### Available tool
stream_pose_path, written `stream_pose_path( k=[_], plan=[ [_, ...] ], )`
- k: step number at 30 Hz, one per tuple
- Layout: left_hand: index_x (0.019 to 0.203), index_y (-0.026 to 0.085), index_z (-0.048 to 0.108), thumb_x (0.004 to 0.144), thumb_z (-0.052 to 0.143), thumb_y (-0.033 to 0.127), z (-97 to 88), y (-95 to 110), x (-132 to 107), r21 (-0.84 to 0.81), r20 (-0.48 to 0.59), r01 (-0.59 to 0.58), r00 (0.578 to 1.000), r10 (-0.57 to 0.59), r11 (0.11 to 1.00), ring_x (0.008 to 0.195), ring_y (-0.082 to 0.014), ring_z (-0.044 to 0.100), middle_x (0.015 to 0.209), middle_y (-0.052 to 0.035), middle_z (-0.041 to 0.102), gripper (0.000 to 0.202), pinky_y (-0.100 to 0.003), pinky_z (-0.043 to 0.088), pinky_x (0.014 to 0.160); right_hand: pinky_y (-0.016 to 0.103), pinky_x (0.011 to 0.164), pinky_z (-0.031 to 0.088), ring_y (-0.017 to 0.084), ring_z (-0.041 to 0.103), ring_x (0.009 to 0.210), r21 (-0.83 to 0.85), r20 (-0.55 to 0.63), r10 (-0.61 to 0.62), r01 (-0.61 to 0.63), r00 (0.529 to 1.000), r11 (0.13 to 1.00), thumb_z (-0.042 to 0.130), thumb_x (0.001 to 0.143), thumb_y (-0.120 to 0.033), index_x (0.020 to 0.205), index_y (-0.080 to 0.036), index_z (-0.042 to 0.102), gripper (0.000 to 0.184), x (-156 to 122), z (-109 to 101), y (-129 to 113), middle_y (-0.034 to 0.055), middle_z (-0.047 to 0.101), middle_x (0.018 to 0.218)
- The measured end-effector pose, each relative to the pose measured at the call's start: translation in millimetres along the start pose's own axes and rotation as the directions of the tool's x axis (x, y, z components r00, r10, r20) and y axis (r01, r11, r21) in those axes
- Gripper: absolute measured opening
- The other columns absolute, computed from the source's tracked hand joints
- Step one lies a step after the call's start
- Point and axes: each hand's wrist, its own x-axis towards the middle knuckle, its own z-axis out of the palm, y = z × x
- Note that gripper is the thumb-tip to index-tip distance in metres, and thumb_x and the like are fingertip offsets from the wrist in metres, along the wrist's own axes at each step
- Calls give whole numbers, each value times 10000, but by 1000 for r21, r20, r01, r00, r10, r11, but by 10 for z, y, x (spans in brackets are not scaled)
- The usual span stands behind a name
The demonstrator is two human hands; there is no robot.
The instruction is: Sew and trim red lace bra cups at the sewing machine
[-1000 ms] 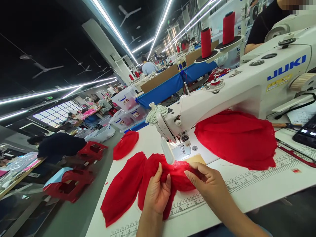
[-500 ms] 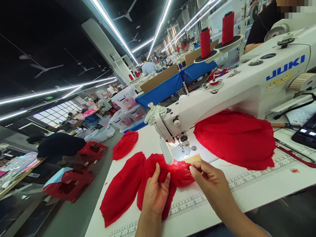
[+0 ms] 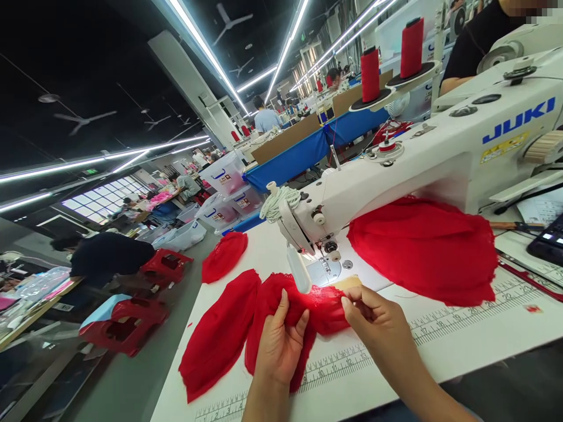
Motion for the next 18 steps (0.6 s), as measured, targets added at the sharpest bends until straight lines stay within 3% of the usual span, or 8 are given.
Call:
stream_pose_path(
  k=[4,6,8,10,12,14,16,18],
  plan=[
    [790,121,657,823,670,114,-8,29,-33,21,65,108,992,-109,994,619,-158,686,744,-19,704,36,-312,624,511,259,560,480,189,560,648,31,-36,6,-5,999,1000,709,719,-517,742,-228,664,293,41,-193,97,2,606,670],
    [840,113,657,812,694,152,-32,20,-51,67,125,157,978,-165,985,605,-176,694,751,-37,709,60,-309,619,496,276,566,493,202,573,652,-9,-66,-2,1,998,1000,704,695,-527,780,-243,663,300,46,-307,135,9,627,694],
    [868,107,652,747,769,188,-56,-22,-81,142,195,174,960,-200,974,527,-165,673,739,-41,708,186,-256,584,431,311,595,503,223,581,694,-212,-190,-113,71,975,975,660,719,-514,883,-253,644,308,16,-374,142,38,647,819],
    [929,100,655,667,840,248,-68,-96,-129,234,299,193,918,-259,953,475,-145,649,763,-63,718,353,-204,536,375,350,676,500,238,580,766,-473,-235,-344,202,909,857,606,777,-480,1003,-251,605,322,-46,-372,118,76,624,1003],
    [971,85,660,619,871,313,-67,-185,-185,313,404,215,851,-335,925,494,-143,652,782,-89,723,469,-175,517,366,337,707,486,218,583,762,-603,-93,-492,345,865,720,571,834,-470,1024,-260,600,285,-116,-319,82,65,615,1030],
    [967,80,664,635,858,355,-65,-262,-227,348,452,234,806,-381,908,549,-152,667,769,-92,717,473,-172,529,387,295,655,474,182,582,667,-583,72,-456,408,887,702,542,876,-494,919,-271,627,243,-166,-255,49,14,646,871],
    [964,86,659,702,804,384,-76,-312,-238,344,434,256,810,-395,903,569,-153,668,771,-90,716,423,-189,545,401,266,595,450,162,565,607,-547,110,-376,372,920,750,504,909,-500,812,-267,624,279,-187,-216,25,-20,633,742],
    [992,94,649,771,743,381,-104,-331,-225,329,394,263,835,-385,907,565,-145,663,807,-94,722,374,-206,557,417,252,616,445,163,573,646,-512,77,-350,338,934,790,491,923,-473,776,-258,611,286,-184,-212,4,-24,632,744]
  ],
)
